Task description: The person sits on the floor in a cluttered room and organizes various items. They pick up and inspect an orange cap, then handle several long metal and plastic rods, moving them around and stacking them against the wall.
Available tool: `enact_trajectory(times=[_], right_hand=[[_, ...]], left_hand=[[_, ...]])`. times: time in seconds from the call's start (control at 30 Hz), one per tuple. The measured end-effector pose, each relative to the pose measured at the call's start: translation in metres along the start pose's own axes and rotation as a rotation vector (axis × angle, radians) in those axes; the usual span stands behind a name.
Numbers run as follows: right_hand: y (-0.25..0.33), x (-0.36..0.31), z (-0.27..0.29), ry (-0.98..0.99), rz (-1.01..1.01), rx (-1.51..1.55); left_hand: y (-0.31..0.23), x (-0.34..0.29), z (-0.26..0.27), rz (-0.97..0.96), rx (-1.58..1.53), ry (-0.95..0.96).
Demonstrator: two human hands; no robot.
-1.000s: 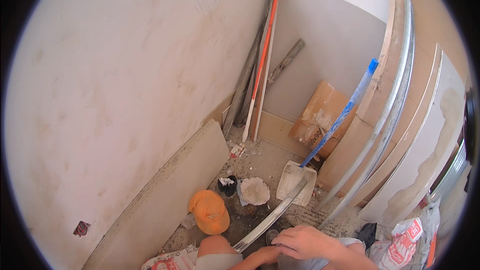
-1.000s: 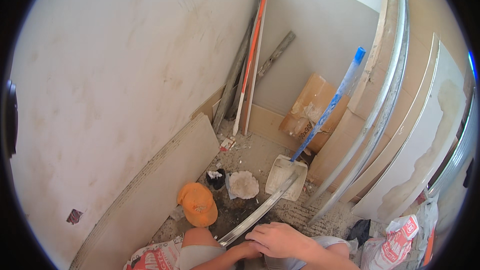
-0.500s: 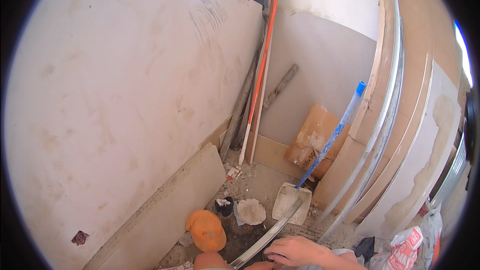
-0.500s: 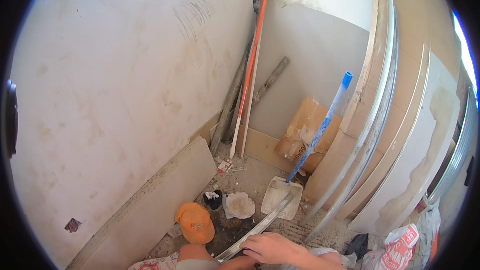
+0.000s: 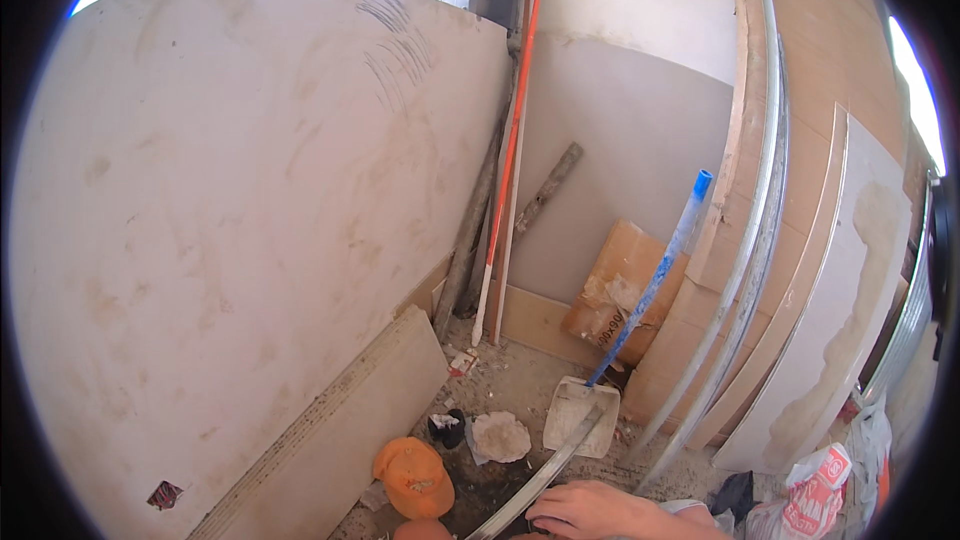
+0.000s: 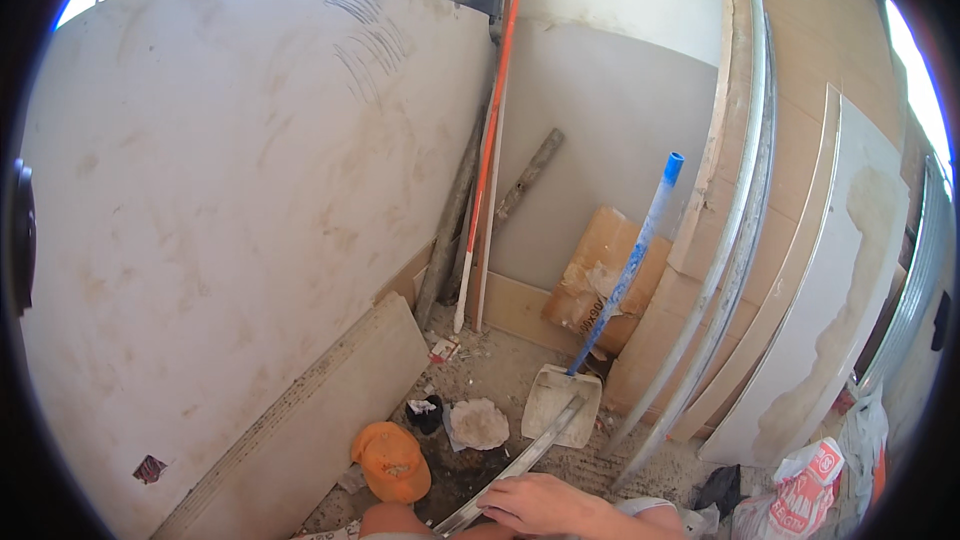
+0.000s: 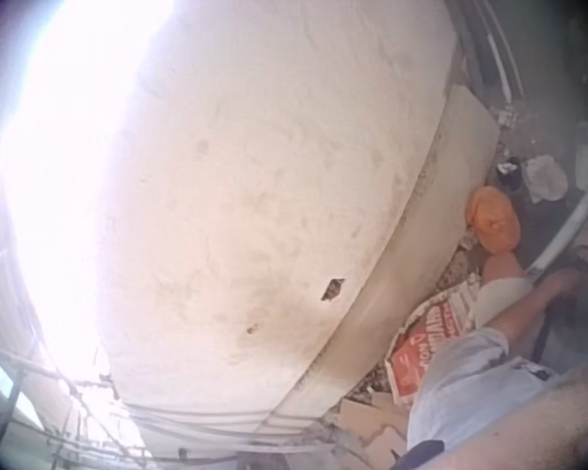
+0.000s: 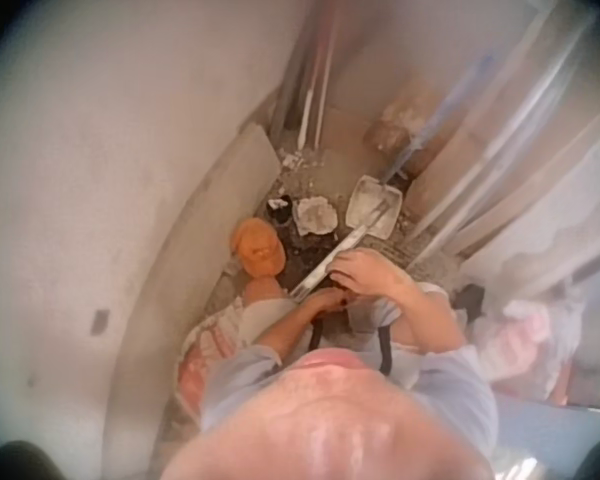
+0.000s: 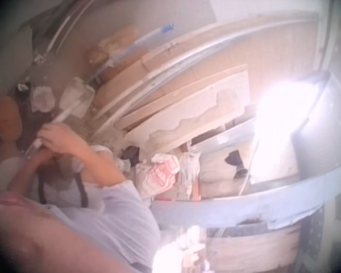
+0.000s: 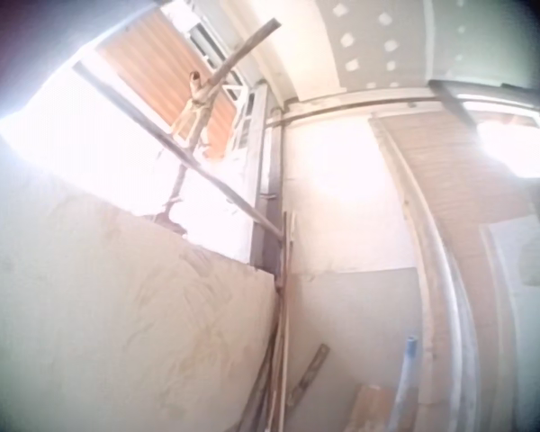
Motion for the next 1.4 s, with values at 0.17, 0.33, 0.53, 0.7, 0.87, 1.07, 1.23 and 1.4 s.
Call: enact_trajectory(times=[0.17,0.33,0.53,0.7,0.87,1.07,1.23,1.4], right_hand=[[-0.005,0.01,-0.017,0.072,0.054,0.028],[-0.006,0.014,-0.018,0.111,0.037,0.004],[0.01,0.019,-0.017,0.128,0.091,-0.023],[0.017,0.02,-0.021,0.135,0.101,-0.036],[0.012,0.011,-0.019,0.12,0.084,-0.043],[0.017,0.026,-0.022,0.117,0.115,-0.031],[0.016,0.028,-0.024,0.17,0.088,-0.056],[0.019,0.026,-0.028,0.175,0.067,-0.06]], left_hand=[[-0.012,-0.034,0.029,0.079,0.015,0.042],[-0.016,-0.048,0.032,0.123,0.005,0.067],[0.028,-0.028,0.001,0.007,0.103,-0.258],[0.047,-0.018,-0.019,0.007,0.04,-0.306],[-0.016,-0.05,0.027,0.202,0.0,0.047],[0.051,-0.015,-0.013,-0.022,0.027,-0.352],[0.052,-0.013,-0.023,-0.01,0.036,-0.351],[0.028,-0.033,-0.008,-0.001,0.01,-0.284]])
Point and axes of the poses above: each hand's wrist, its own x-axis towards the middle knuckle, its own z-axis out of the back of the hand, y = z × x, the point moved 8 cm from there along x, towards the middle knuckle, and after that the axes turned 5 degrees about z, right-handed, at the moved point
